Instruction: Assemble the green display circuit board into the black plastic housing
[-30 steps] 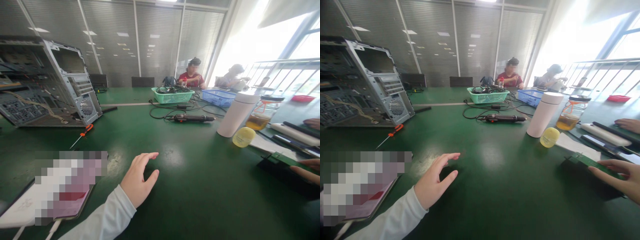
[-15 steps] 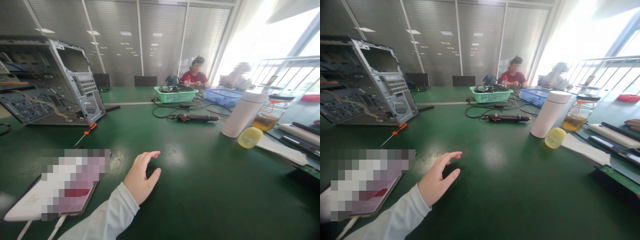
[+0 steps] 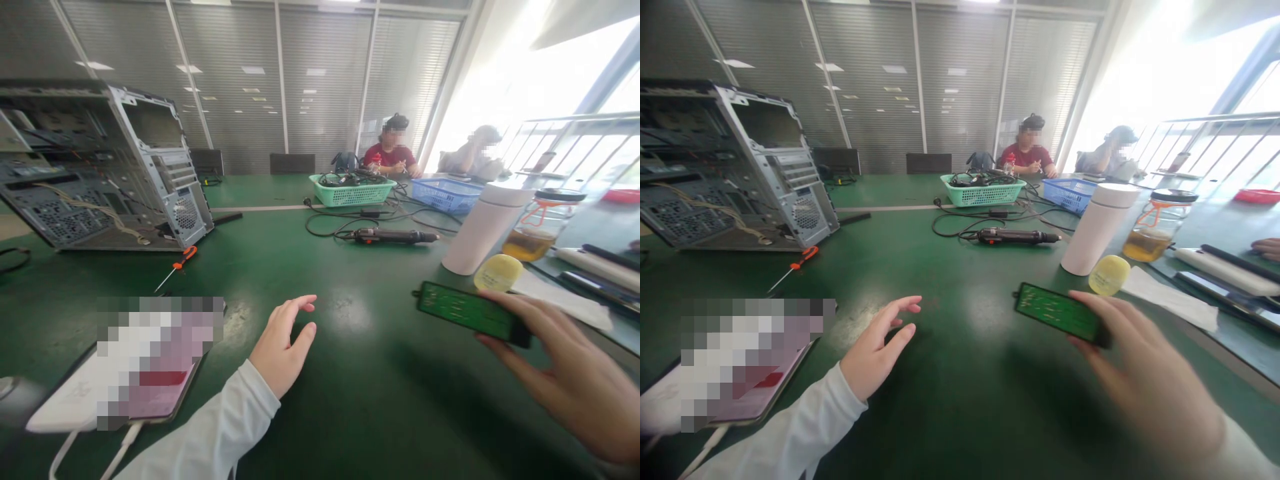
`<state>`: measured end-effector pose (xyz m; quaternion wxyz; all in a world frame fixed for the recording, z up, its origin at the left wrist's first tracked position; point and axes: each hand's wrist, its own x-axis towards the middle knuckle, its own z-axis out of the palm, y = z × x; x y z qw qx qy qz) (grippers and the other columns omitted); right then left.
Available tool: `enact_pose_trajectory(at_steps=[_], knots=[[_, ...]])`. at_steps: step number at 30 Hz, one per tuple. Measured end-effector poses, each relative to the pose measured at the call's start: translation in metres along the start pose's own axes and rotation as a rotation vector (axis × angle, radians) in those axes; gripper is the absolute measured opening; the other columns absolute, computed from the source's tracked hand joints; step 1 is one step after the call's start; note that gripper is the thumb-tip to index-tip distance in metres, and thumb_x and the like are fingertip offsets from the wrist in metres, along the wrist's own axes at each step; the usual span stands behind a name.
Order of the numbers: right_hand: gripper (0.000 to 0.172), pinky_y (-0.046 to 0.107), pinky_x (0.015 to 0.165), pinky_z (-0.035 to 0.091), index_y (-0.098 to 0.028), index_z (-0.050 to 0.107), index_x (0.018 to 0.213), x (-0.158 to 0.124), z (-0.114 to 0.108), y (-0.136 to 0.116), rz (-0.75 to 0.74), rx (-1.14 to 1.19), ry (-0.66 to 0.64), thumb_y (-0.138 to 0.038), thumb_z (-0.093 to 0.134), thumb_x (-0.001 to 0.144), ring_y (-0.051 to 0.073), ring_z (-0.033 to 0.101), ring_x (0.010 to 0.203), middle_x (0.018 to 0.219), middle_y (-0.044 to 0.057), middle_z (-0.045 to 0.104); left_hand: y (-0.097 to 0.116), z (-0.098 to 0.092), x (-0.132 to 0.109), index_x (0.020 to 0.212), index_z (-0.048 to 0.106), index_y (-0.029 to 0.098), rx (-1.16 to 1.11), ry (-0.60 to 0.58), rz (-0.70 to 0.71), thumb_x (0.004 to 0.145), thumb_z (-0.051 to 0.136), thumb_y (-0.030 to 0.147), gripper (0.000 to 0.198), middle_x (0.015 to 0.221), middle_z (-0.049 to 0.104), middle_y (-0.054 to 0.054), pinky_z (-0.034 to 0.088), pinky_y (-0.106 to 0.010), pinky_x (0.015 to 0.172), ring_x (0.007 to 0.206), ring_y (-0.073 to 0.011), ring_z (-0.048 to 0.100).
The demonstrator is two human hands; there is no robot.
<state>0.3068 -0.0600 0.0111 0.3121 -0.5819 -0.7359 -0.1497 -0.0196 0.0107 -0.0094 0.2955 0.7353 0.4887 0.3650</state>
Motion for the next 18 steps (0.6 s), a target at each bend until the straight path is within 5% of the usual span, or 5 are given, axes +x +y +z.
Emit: enact_pose_trajectory(at_steps=[7, 11, 18], knots=[[0.034, 0.035, 0.09, 0.043, -0.021, 0.042, 0.121, 0.061, 0.059, -0.102, -0.16, 0.558, -0.176, -0.021, 0.044, 0.087, 0.02, 0.047, 0.105, 0.116, 0.007, 0.047, 0.004, -0.009, 0.002, 0.127, 0.042, 0.017, -0.155, 0.142, 0.022, 0.088, 0.027, 0.031, 0.044, 0.126, 0.051, -0.011, 0.032, -0.044, 0.102, 0.121, -0.0235, 0.043], [0.04, 0.03, 0.078, 0.048, -0.022, 0.042, 0.123, 0.069, 0.076, -0.111, -0.038, 0.777, -0.23, -0.024, 0.049, 0.084, 0.019, 0.049, 0.101, 0.118, 0.006, 0.046, 0.011, -0.012, -0.001, 0.134, 0.033, 0.02, -0.02, 0.145, 0.152, 0.082, 0.045, 0.025, 0.054, 0.135, 0.042, -0.01, 0.034, -0.041, 0.101, 0.122, -0.0234, 0.042], [0.032, 0.029, 0.077, 0.048, -0.02, 0.045, 0.113, 0.057, 0.077, -0.102, 0.009, 0.862, -0.198, -0.029, 0.053, 0.084, 0.017, 0.051, 0.093, 0.107, 0.005, 0.05, 0.01, -0.009, 0.002, 0.128, 0.042, 0.025, 0.049, 0.076, 0.103, 0.081, 0.052, 0.028, 0.047, 0.125, 0.052, -0.007, 0.04, -0.041, 0.095, 0.111, -0.0232, 0.052]])
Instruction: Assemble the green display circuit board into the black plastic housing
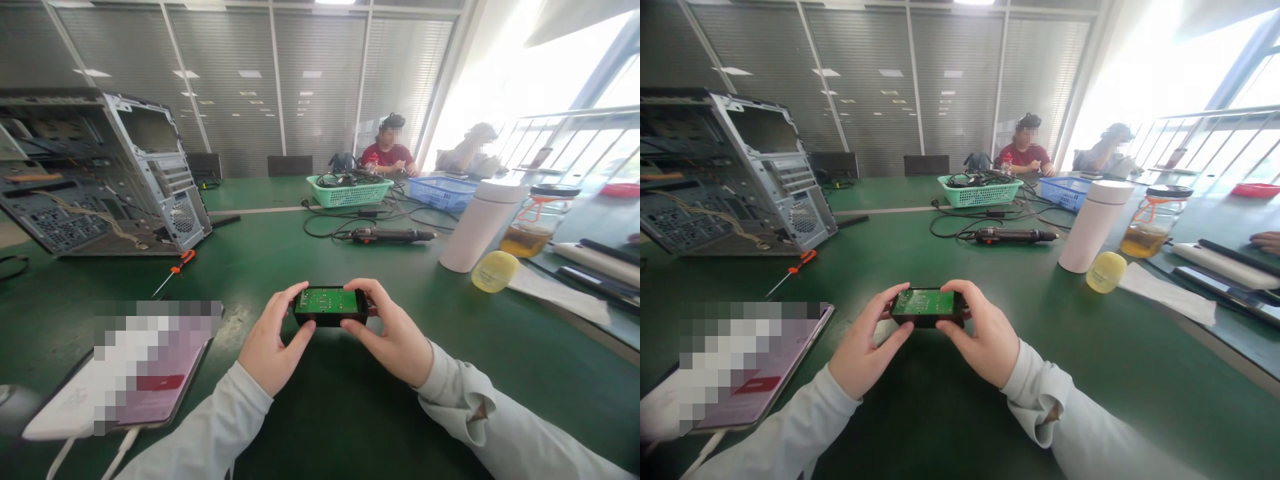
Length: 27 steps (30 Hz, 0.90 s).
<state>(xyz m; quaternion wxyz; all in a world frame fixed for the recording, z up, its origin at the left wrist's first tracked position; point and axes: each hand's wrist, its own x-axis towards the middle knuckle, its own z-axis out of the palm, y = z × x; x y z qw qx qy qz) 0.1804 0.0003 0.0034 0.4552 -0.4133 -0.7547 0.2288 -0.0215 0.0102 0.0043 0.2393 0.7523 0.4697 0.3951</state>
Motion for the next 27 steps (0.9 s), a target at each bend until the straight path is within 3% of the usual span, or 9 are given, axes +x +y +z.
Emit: enact_pose_trajectory(at_steps=[3, 6, 9, 12, 16, 20, 23, 27], knots=[[0.033, 0.024, 0.066, 0.049, -0.016, 0.047, 0.098, 0.003, -0.002, 0.002, 0.172, 0.24, -0.05, -0.04, 0.06, 0.079, 0.016, 0.054, 0.079, 0.092, 0.005, 0.052, 0.002, 0.0, 0.002, 0.119, 0.051, 0.022, -0.082, -0.044, -0.111, 0.079, 0.054, 0.038, 0.043, 0.117, 0.058, -0.008, 0.043, -0.038, 0.09, 0.103, -0.0238, 0.056], [0.044, 0.018, 0.052, 0.046, -0.015, 0.043, 0.092, 0.007, -0.003, 0.002, 0.585, 0.626, -0.209, -0.05, 0.064, 0.074, 0.012, 0.055, 0.059, 0.075, 0.002, 0.053, 0.006, 0.0, 0.003, 0.089, 0.059, 0.018, -0.177, -0.126, -0.232, 0.077, 0.052, 0.045, 0.031, 0.083, 0.065, -0.003, 0.046, -0.031, 0.071, 0.078, -0.0211, 0.06], [0.04, 0.015, 0.045, 0.044, -0.012, 0.045, 0.087, 0.007, -0.003, 0.001, 0.972, 0.902, -0.512, -0.052, 0.044, 0.086, 0.011, 0.054, 0.049, 0.064, 0.002, 0.052, 0.006, 0.001, 0.002, 0.055, 0.05, 0.02, -0.241, -0.135, -0.303, 0.078, 0.045, 0.048, 0.037, 0.053, 0.053, 0.002, 0.041, -0.027, 0.055, 0.057, -0.0171, 0.052], [0.053, 0.017, 0.042, 0.044, -0.012, 0.047, 0.078, 0.005, -0.001, 0.001, 1.103, 1.166, -0.784, -0.05, 0.014, 0.095, 0.013, 0.054, 0.043, 0.055, 0.003, 0.049, 0.001, 0.002, 0.003, 0.044, 0.044, 0.022, -0.328, -0.114, -0.381, 0.08, 0.039, 0.051, 0.046, 0.045, 0.047, 0.002, 0.041, -0.028, 0.055, 0.052, -0.0161, 0.048], [0.059, 0.018, 0.04, 0.042, -0.015, 0.043, 0.078, 0.003, 0.002, 0.001, 1.098, 1.368, -0.825, -0.052, -0.001, 0.095, 0.014, 0.053, 0.041, 0.049, 0.001, 0.045, -0.005, 0.004, 0.004, 0.041, 0.042, 0.023, -0.375, -0.164, -0.497, 0.08, 0.032, 0.057, 0.053, 0.037, 0.04, 0.003, 0.034, -0.027, 0.045, 0.039, -0.0129, 0.038], [0.054, 0.016, 0.041, 0.044, -0.013, 0.042, 0.08, 0.005, 0.001, 0.0, 1.117, 1.235, -0.719, -0.05, 0.005, 0.095, 0.013, 0.055, 0.044, 0.054, 0.003, 0.048, -0.006, 0.004, 0.005, 0.041, 0.044, 0.022, -0.376, -0.201, -0.501, 0.081, 0.029, 0.06, 0.057, 0.035, 0.04, 0.003, 0.033, -0.026, 0.044, 0.037, -0.012, 0.038], [0.036, 0.015, 0.045, 0.046, -0.014, 0.038, 0.089, 0.007, -0.001, 0.0, 0.963, 0.964, -0.475, -0.05, 0.038, 0.089, 0.015, 0.061, 0.055, 0.069, 0.004, 0.055, -0.002, 0.004, 0.006, 0.058, 0.054, 0.02, -0.381, -0.138, -0.448, 0.08, 0.035, 0.056, 0.047, 0.051, 0.052, 0.002, 0.04, -0.026, 0.049, 0.051, -0.0157, 0.051], [0.05, 0.017, 0.048, 0.048, -0.018, 0.036, 0.097, 0.007, -0.001, 0.004, 0.605, 0.686, -0.257, -0.052, 0.064, 0.073, 0.016, 0.061, 0.064, 0.084, 0.002, 0.053, 0.003, 0.004, 0.004, 0.094, 0.055, 0.02, -0.307, -0.151, -0.306, 0.078, 0.047, 0.046, 0.032, 0.081, 0.062, -0.002, 0.046, -0.029, 0.067, 0.078, -0.0193, 0.058]])
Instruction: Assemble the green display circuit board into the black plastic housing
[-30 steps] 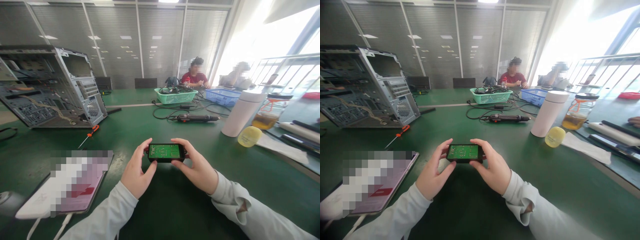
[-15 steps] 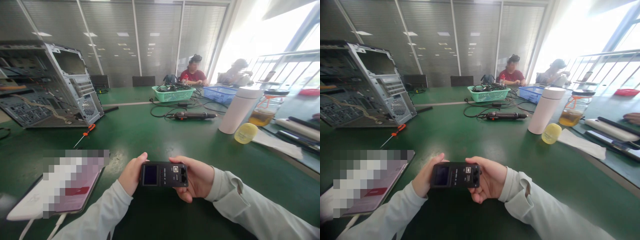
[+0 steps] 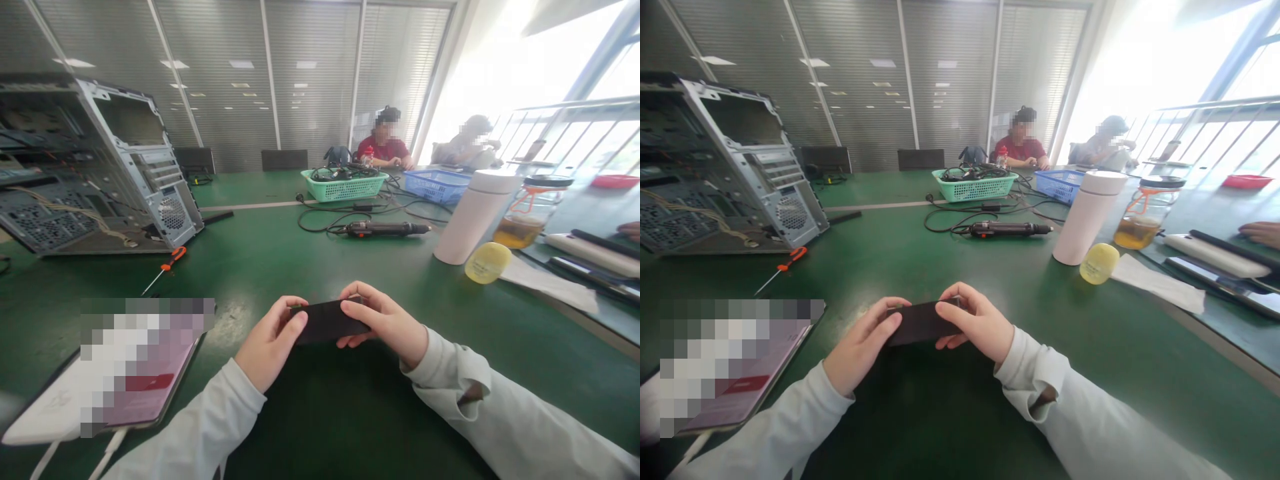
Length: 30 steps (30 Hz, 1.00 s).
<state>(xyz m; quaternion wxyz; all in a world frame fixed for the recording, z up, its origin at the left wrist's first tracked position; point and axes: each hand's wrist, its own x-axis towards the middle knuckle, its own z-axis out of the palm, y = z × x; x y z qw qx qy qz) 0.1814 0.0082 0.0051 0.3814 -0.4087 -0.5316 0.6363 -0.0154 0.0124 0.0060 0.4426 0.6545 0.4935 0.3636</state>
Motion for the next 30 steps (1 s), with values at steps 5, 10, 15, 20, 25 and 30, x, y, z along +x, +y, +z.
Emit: enact_pose_trajectory(at_steps=[5, 10, 15, 20, 25, 30], knots=[[0.046, 0.024, 0.063, 0.05, -0.017, 0.041, 0.112, -0.0005, -0.0045, 0.006, -0.338, -0.327, 0.065, -0.039, 0.061, 0.078, 0.013, 0.052, 0.075, 0.096, 0.004, 0.048, -0.0016, 0.0034, -0.0047, 0.102, 0.045, 0.02, 0.03, -0.074, 0.095, 0.075, 0.057, 0.034, 0.032, 0.099, 0.06, -0.006, 0.048, -0.033, 0.074, 0.088, -0.0204, 0.06], [0.04, 0.026, 0.071, 0.043, -0.015, 0.049, 0.106, -0.0008, -0.008, 0.0081, -0.491, -0.552, 0.108, -0.04, 0.065, 0.078, 0.016, 0.051, 0.081, 0.095, 0.004, 0.052, 0.0002, 0.0034, -0.0033, 0.094, 0.048, 0.02, 0.012, -0.07, 0.084, 0.07, 0.062, 0.028, 0.029, 0.095, 0.061, -0.004, 0.049, -0.034, 0.076, 0.087, -0.0194, 0.061], [0.039, 0.024, 0.067, 0.042, -0.016, 0.05, 0.105, -0.0013, -0.0091, 0.0084, -0.471, -0.538, 0.117, -0.039, 0.065, 0.077, 0.015, 0.05, 0.076, 0.092, 0.003, 0.053, 0.0006, -0.0001, 0.001, 0.085, 0.057, 0.018, -0.104, -0.044, 0.002, 0.069, 0.063, 0.035, 0.024, 0.091, 0.066, -0.005, 0.05, -0.035, 0.08, 0.088, -0.0205, 0.062], [0.042, 0.024, 0.067, 0.041, -0.015, 0.049, 0.104, -0.0006, -0.0098, 0.0096, -0.437, -0.5, 0.133, -0.04, 0.066, 0.076, 0.014, 0.05, 0.074, 0.088, 0.003, 0.053, -0.0005, -0.0006, 0.0019, 0.085, 0.062, 0.016, -0.092, -0.019, -0.04, 0.065, 0.067, 0.039, 0.031, 0.089, 0.067, -0.006, 0.049, -0.037, 0.08, 0.088, -0.0221, 0.062], [0.047, 0.022, 0.058, 0.042, -0.014, 0.049, 0.105, 0.0006, -0.0086, 0.0058, -0.331, -0.412, 0.127, -0.046, 0.065, 0.075, 0.012, 0.049, 0.066, 0.083, 0.003, 0.052, 0.0058, 0.0009, 0.0008, 0.079, 0.062, 0.016, -0.181, -0.037, -0.102, 0.064, 0.065, 0.047, 0.034, 0.08, 0.067, -0.004, 0.047, -0.033, 0.077, 0.079, -0.0188, 0.06], [0.06, 0.017, 0.04, 0.038, -0.013, 0.042, 0.111, 0.0009, -0.0062, 0.0004, -0.135, -0.257, 0.043, -0.051, 0.065, 0.072, 0.01, 0.049, 0.052, 0.074, 0.0, 0.051, 0.006, 0.0015, 0.0021, 0.069, 0.063, 0.015, -0.277, -0.051, -0.235, 0.054, 0.072, 0.051, 0.039, 0.07, 0.066, -0.002, 0.045, -0.03, 0.068, 0.068, -0.0158, 0.057]])
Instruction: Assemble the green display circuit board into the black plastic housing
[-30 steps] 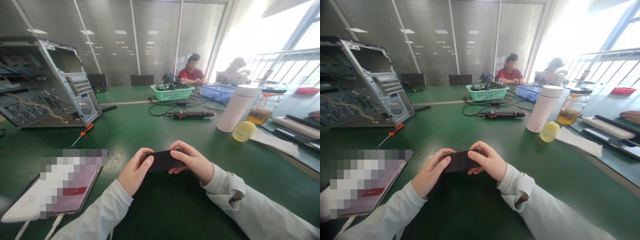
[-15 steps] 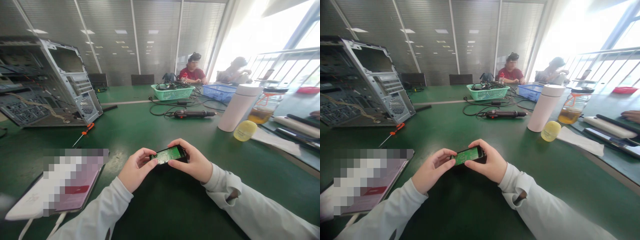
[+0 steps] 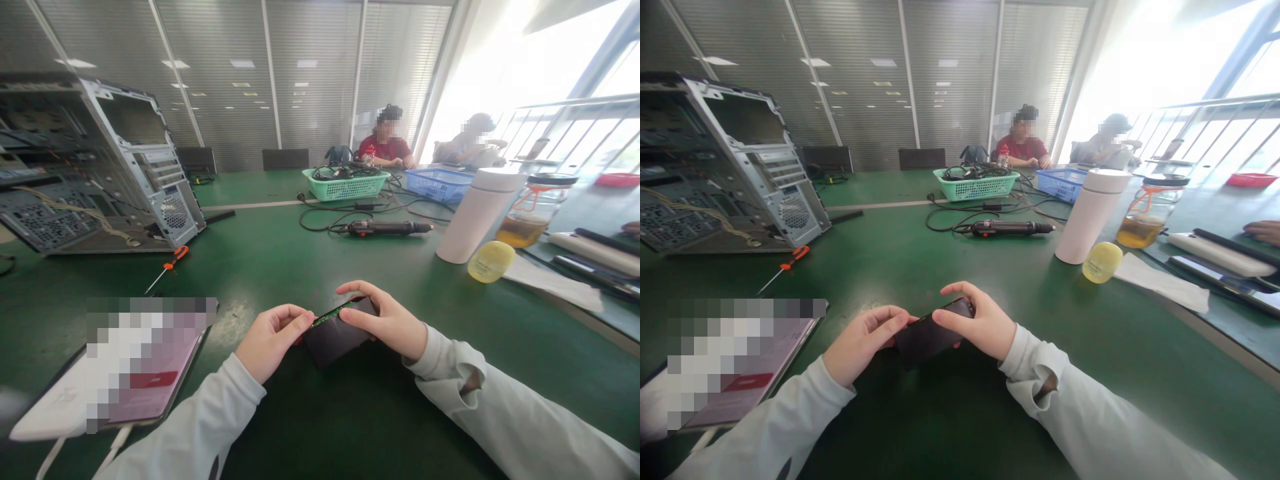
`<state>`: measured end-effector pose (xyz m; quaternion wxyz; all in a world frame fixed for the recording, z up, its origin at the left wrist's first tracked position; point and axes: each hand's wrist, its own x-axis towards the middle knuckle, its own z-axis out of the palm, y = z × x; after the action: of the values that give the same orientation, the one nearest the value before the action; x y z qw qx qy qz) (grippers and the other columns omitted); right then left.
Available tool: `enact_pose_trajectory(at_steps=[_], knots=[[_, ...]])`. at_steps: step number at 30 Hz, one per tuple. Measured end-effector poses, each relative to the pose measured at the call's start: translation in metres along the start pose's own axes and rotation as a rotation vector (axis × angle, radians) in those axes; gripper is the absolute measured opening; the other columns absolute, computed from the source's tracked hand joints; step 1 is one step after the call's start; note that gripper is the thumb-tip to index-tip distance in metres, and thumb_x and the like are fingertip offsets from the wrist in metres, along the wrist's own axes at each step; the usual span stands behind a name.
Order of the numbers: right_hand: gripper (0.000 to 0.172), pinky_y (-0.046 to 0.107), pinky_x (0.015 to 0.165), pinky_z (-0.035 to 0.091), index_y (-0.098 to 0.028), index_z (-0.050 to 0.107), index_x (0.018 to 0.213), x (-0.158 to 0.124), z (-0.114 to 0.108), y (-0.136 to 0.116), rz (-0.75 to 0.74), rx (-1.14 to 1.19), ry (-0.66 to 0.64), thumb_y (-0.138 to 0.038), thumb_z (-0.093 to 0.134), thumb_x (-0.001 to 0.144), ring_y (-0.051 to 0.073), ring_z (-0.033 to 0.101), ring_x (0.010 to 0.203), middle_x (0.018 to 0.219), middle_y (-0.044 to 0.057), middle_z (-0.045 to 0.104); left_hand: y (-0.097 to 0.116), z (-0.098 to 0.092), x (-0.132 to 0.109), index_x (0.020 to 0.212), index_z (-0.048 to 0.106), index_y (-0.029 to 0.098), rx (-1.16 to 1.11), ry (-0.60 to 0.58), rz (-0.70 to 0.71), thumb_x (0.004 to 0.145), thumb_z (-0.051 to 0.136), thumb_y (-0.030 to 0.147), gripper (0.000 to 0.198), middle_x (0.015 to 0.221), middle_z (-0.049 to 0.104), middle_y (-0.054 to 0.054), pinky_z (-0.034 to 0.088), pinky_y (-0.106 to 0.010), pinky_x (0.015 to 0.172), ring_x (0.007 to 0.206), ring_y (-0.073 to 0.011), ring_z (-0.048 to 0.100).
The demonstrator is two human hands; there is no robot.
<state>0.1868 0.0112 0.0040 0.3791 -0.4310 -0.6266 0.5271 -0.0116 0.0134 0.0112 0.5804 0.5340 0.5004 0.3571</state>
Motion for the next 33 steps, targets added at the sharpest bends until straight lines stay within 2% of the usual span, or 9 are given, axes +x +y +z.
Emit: enact_pose_trajectory(at_steps=[9, 15, 18, 22, 25, 31, 33], knots=[[0.068, 0.012, 0.034, 0.032, -0.01, 0.041, 0.113, 0.0013, -0.0002, -0.0002, 0.143, 0.102, -0.064, -0.052, 0.069, 0.067, 0.009, 0.051, 0.043, 0.067, 0.0, 0.055, -0.0003, 0.0029, 0.0009, 0.061, 0.06, 0.015, -0.074, 0.037, -0.046, 0.051, 0.073, 0.05, 0.039, 0.054, 0.061, 0.004, 0.044, -0.024, 0.055, 0.054, -0.0112, 0.055], [0.063, 0.012, 0.032, 0.033, -0.008, 0.044, 0.111, -0.0002, 0.0013, -0.0028, 0.155, 0.094, -0.114, -0.048, 0.067, 0.068, 0.009, 0.051, 0.043, 0.068, 0.002, 0.056, 0.002, 0.0037, 0.0003, 0.061, 0.056, 0.016, -0.091, 0.094, -0.065, 0.056, 0.067, 0.038, 0.025, 0.057, 0.062, 0.004, 0.043, -0.021, 0.05, 0.05, -0.0111, 0.058], [0.059, 0.012, 0.032, 0.033, -0.008, 0.047, 0.106, -0.0007, 0.0022, -0.0034, 0.13, 0.09, -0.135, -0.049, 0.065, 0.069, 0.008, 0.05, 0.043, 0.068, 0.003, 0.056, 0.0023, 0.0044, -0.0009, 0.07, 0.06, 0.016, -0.052, 0.097, -0.07, 0.063, 0.059, 0.03, 0.016, 0.058, 0.063, 0.003, 0.043, -0.021, 0.048, 0.05, -0.0114, 0.057], [0.059, 0.012, 0.032, 0.035, -0.006, 0.049, 0.106, -0.0008, 0.0033, -0.0032, 0.121, 0.083, -0.156, -0.05, 0.064, 0.07, 0.008, 0.05, 0.044, 0.07, 0.004, 0.057, -0.0002, 0.0049, -0.0025, 0.088, 0.066, 0.014, 0.028, 0.049, -0.021, 0.066, 0.05, 0.023, 0.029, 0.065, 0.064, 0.0, 0.042, -0.021, 0.048, 0.057, -0.0129, 0.056], [0.062, 0.012, 0.032, 0.036, -0.006, 0.048, 0.11, -0.0008, 0.0038, -0.0031, 0.119, 0.09, -0.155, -0.05, 0.066, 0.07, 0.009, 0.05, 0.044, 0.071, 0.004, 0.057, -0.0024, 0.0041, -0.0031, 0.094, 0.067, 0.012, 0.055, 0.03, -0.001, 0.065, 0.046, 0.02, 0.036, 0.07, 0.065, -0.003, 0.043, -0.022, 0.049, 0.059, -0.0142, 0.055], [0.059, 0.011, 0.033, 0.038, -0.006, 0.052, 0.104, -0.0005, 0.0042, -0.0037, 0.062, 0.103, -0.184, -0.052, 0.066, 0.071, 0.008, 0.05, 0.046, 0.068, 0.004, 0.055, -0.0036, -0.0014, -0.0007, 0.113, 0.061, 0.011, 0.012, 0.011, -0.013, 0.061, 0.042, 0.015, 0.056, 0.077, 0.067, -0.004, 0.043, -0.023, 0.049, 0.057, -0.0147, 0.056], [0.061, 0.012, 0.034, 0.04, -0.006, 0.052, 0.108, -0.0004, 0.0042, -0.0027, 0.081, 0.106, -0.177, -0.052, 0.067, 0.07, 0.009, 0.051, 0.048, 0.072, 0.004, 0.056, -0.0026, -0.0023, 0.0, 0.117, 0.059, 0.01, 0.005, -0.015, -0.043, 0.064, 0.043, 0.018, 0.056, 0.08, 0.069, -0.006, 0.043, -0.024, 0.049, 0.058, -0.0154, 0.058]])
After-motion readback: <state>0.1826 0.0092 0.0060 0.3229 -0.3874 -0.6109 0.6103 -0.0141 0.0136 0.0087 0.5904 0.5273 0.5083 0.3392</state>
